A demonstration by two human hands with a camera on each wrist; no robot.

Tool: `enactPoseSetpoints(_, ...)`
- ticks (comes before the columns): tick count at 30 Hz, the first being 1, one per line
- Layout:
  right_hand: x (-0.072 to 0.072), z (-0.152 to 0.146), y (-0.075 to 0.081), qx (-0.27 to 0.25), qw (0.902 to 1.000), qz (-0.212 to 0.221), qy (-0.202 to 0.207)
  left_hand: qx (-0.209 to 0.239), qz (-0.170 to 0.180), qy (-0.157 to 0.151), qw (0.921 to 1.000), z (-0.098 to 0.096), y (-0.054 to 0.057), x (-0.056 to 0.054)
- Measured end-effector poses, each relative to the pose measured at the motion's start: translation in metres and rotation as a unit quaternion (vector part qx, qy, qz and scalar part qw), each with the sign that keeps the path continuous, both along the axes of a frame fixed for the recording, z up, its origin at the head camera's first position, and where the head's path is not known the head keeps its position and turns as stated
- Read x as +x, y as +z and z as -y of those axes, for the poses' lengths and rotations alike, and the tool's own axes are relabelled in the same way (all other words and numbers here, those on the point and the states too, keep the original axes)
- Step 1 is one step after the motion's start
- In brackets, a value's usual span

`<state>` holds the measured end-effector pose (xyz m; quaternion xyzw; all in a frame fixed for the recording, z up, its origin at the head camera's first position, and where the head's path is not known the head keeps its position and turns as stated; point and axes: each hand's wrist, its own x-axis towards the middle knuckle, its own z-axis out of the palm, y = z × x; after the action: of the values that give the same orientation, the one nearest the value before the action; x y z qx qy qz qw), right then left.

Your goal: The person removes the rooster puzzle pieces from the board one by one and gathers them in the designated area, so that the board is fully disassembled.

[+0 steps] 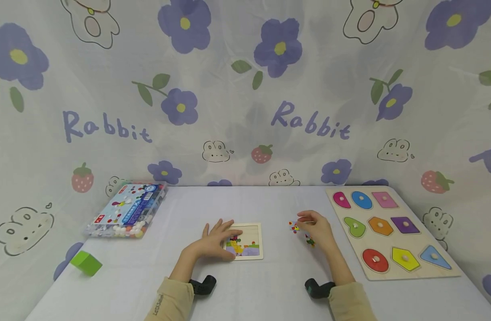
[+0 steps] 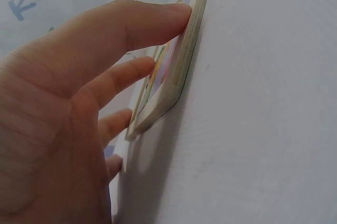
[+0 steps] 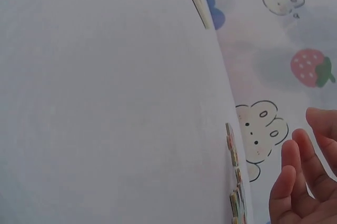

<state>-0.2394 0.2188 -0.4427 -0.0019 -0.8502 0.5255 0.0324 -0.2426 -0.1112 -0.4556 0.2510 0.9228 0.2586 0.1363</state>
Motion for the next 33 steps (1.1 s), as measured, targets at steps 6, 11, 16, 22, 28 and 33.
enactPoseSetpoints(6,0.0,0.011,-0.001,-0.034,0.9989,-0.01,0.03,-0.004,-0.004,0.001,1.0,0.0,0.0,0.0)
enactPoseSetpoints(11,-0.003,0.021,-0.003,-0.058,0.9973,-0.009,0.044,-0.002,-0.003,0.001,1.0,0.0,0.0,0.0)
enactPoseSetpoints(16,-0.006,0.033,-0.006,-0.045,0.9982,-0.002,0.04,0.0,-0.002,0.001,1.0,0.0,-0.001,0.0)
enactPoseSetpoints(22,-0.009,0.049,-0.007,-0.044,0.998,0.001,0.046,0.003,-0.003,0.002,1.0,0.0,-0.003,0.0)
enactPoseSetpoints(28,-0.008,0.069,-0.005,-0.048,0.9959,-0.003,0.076,-0.002,-0.001,0.007,1.0,0.001,-0.003,-0.002)
enactPoseSetpoints(33,-0.009,0.087,-0.007,-0.026,0.995,-0.008,0.096,-0.001,0.007,0.022,0.9997,0.0,-0.001,-0.001)
